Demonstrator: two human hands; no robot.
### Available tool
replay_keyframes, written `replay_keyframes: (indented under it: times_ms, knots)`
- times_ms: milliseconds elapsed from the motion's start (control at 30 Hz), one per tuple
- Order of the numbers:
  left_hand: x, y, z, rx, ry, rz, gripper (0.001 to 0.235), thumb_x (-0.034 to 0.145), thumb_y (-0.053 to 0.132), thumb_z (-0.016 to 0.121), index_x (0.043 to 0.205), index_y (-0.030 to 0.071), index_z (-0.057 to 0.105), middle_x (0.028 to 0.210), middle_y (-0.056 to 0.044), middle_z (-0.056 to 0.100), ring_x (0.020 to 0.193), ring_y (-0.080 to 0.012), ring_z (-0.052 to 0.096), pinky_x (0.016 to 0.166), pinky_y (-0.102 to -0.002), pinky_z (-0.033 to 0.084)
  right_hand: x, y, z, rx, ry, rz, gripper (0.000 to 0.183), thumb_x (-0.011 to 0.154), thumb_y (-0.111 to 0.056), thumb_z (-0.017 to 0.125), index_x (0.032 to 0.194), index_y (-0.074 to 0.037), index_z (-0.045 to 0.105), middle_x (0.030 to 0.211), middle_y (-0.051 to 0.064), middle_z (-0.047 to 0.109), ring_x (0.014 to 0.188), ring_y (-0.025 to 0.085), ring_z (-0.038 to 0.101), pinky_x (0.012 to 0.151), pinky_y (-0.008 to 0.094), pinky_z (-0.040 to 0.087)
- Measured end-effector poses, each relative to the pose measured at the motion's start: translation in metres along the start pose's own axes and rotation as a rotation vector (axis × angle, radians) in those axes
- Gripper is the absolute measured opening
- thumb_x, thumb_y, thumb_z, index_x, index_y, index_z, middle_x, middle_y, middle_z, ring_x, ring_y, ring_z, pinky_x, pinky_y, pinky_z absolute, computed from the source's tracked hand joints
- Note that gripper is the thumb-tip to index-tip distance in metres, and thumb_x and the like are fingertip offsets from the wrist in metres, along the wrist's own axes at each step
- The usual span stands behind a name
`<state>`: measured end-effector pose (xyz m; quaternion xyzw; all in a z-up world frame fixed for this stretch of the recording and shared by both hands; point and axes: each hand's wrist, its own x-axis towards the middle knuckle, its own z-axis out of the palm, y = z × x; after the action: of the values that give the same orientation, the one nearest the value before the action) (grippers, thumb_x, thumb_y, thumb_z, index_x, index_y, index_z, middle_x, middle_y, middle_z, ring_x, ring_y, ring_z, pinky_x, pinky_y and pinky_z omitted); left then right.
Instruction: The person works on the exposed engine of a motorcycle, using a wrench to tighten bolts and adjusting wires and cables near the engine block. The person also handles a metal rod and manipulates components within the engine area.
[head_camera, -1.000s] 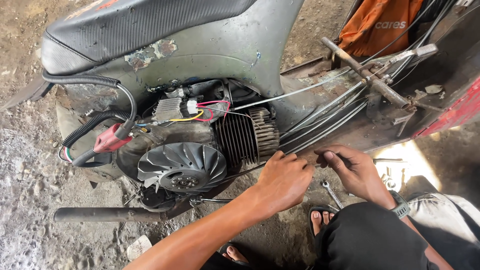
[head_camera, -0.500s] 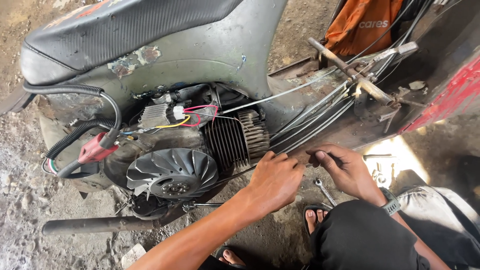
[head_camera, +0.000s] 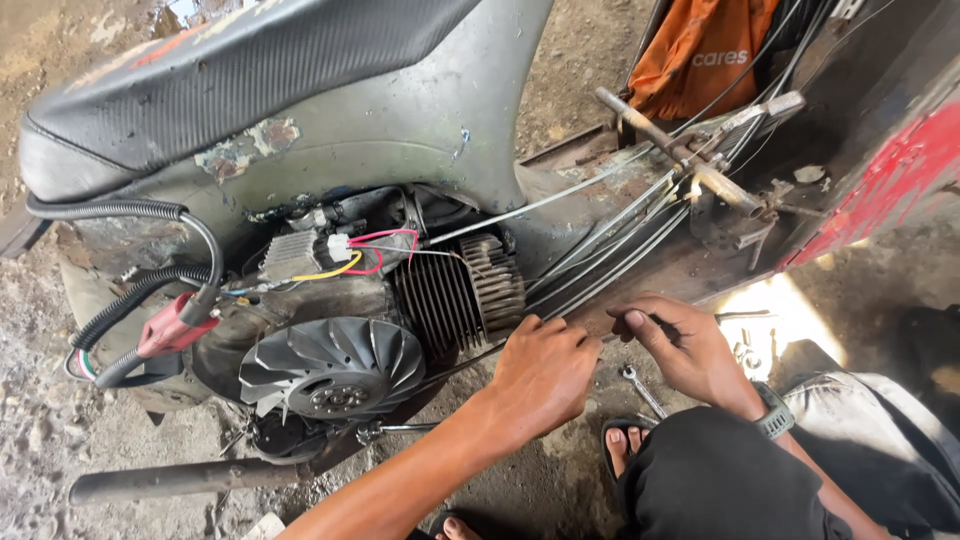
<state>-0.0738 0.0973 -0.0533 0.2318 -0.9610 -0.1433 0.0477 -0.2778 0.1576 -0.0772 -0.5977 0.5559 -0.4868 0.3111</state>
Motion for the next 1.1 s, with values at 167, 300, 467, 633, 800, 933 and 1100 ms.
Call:
replay_keyframes:
  times_ms: [167,300,467,633,800,933,1100]
  knots:
    - [0.005,-0.002,0.002,-0.031,0.029,-0.012,0.024,0.102,0.019,0.057,0.111,0.003,0.072,0.098,-0.015,0.073,0.096,-0.0321,0.072,0.087,-0.047,0.054,-0.001,0.011,-0.006,0.048,0.111,-0.049,0.023,0.103,-0.011,0.057,0.104,-0.005,0.079,0.074,0.012,0.073,0.07,0.021,0.07,0.067,0.035,0.057]
    - [0.008,-0.002,0.002,-0.094,0.048,-0.025,0.027,0.104,0.02,0.055,0.116,0.001,0.071,0.103,-0.017,0.072,0.099,-0.034,0.072,0.089,-0.048,0.054,-0.004,0.016,-0.011,0.08,0.186,-0.08,0.024,0.103,-0.01,0.056,0.105,-0.003,0.078,0.075,0.011,0.071,0.069,0.02,0.069,0.068,0.034,0.057]
    - [0.018,0.002,0.004,-0.068,0.004,-0.048,0.025,0.101,0.028,0.061,0.111,0.008,0.073,0.104,-0.009,0.074,0.096,-0.0297,0.071,0.087,-0.048,0.053,-0.012,0.012,-0.027,0.03,0.279,-0.001,0.028,0.104,-0.02,0.054,0.11,-0.003,0.075,0.082,0.009,0.071,0.075,0.018,0.069,0.072,0.032,0.058]
    - [0.023,0.005,-0.002,-0.047,-0.019,-0.052,0.023,0.101,0.027,0.064,0.112,0.01,0.073,0.106,-0.005,0.077,0.095,-0.0281,0.071,0.086,-0.048,0.051,-0.015,0.01,-0.041,0.029,0.334,0.018,0.03,0.107,-0.024,0.053,0.115,-0.001,0.071,0.087,0.009,0.069,0.077,0.018,0.068,0.072,0.032,0.06]
    - [0.033,0.008,-0.008,-0.116,0.053,-0.036,0.019,0.101,0.026,0.06,0.109,0.013,0.072,0.097,-0.003,0.076,0.089,-0.0281,0.069,0.081,-0.046,0.05,-0.022,0.026,-0.075,0.09,0.514,0.004,0.029,0.114,-0.022,0.046,0.123,-0.002,0.065,0.095,0.009,0.07,0.078,0.017,0.068,0.07,0.028,0.059]
    - [0.042,0.012,-0.011,-0.112,0.078,0.022,0.02,0.103,0.026,0.057,0.109,0.014,0.072,0.096,-0.003,0.075,0.088,-0.0286,0.067,0.079,-0.045,0.047,-0.016,0.037,-0.117,0.645,0.791,0.101,0.066,0.062,0.022,0.039,0.119,-0.002,0.062,0.103,0.01,0.065,0.084,0.023,0.064,0.075,0.03,0.05]
    - [0.05,0.015,-0.011,-0.132,0.062,0.006,0.03,0.103,0.031,0.054,0.118,0.013,0.073,0.108,-0.004,0.077,0.098,-0.0269,0.067,0.087,-0.046,0.047,-0.012,0.013,-0.172,1.028,1.123,0.105,0.046,0.087,-0.046,0.057,0.1,-0.01,0.081,0.097,0.008,0.078,0.085,0.02,0.072,0.072,0.027,0.054]
